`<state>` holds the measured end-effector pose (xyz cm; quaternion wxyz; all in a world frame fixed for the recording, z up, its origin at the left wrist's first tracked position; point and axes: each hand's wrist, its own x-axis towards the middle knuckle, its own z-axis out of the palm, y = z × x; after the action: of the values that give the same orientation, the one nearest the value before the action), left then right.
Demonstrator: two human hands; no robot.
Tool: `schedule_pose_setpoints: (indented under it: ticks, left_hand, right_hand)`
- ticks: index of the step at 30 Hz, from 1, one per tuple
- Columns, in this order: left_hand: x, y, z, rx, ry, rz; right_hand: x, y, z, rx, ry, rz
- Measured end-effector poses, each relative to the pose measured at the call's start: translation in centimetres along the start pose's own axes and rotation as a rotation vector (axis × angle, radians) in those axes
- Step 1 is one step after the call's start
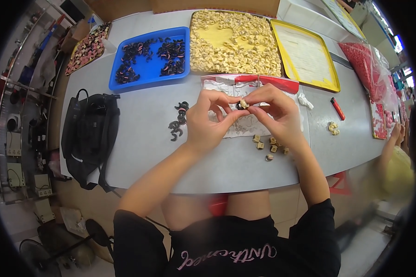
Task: Applying glue to small black components and attaching them to gold-colored toy figurines.
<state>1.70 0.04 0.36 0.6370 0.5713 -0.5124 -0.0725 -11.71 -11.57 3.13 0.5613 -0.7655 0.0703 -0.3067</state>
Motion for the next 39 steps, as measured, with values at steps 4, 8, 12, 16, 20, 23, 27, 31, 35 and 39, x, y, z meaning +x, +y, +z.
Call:
schedule_pose_setpoints:
  ticks: [4,8,12,16,20,23,27,31,35,39]
  left_hand:
    - [-0.2,-0.2,0.1,0.006,0.013,0.097]
    - [-0.3,0.0,0.1,0.037,-0.012,0.347]
    - [-0.2,0.1,0.5,0.018,0.075,0.48]
    - [-0.3,0.4,0.5,0.026,0.065,0.481]
    - [-0.5,0.9,0.4,0.02,0.037,0.46]
    - [-0.7,1.0,0.5,0.002,0.025,0.432]
    - [-0.9,1.0,0.5,-0.037,0.001,0.405]
    - [-1.0,1.0,0.6,-0.05,0.002,0.394]
    - [-1.0,1.0,0.7,-0.061,0.0,0.387]
    - [-1.0,1.1,0.7,-0.041,0.0,0.387]
  right_hand:
    - [0.0,-0.2,-0.3,0.11,-0.014,0.043]
    - [-0.1,-0.6,-1.1,0.256,-0.052,0.166]
    - [-0.1,-0.8,-1.1,0.418,-0.128,0.346]
    - [-0.1,-1.0,-1.0,0.543,-0.14,0.505]
    - [-0.3,-0.3,-1.0,0.588,-0.159,0.481]
    - [-0.3,-0.1,-0.8,0.654,-0.156,0.435]
    - [-0.5,0.1,-0.7,0.666,-0.152,0.433]
    - [-0.6,0.0,-0.6,0.674,-0.154,0.422]
    - [-0.6,-0.2,-0.7,0.658,-0.15,0.426]
    - [-0.7,-0.1,-0.7,0.649,-0.138,0.414]
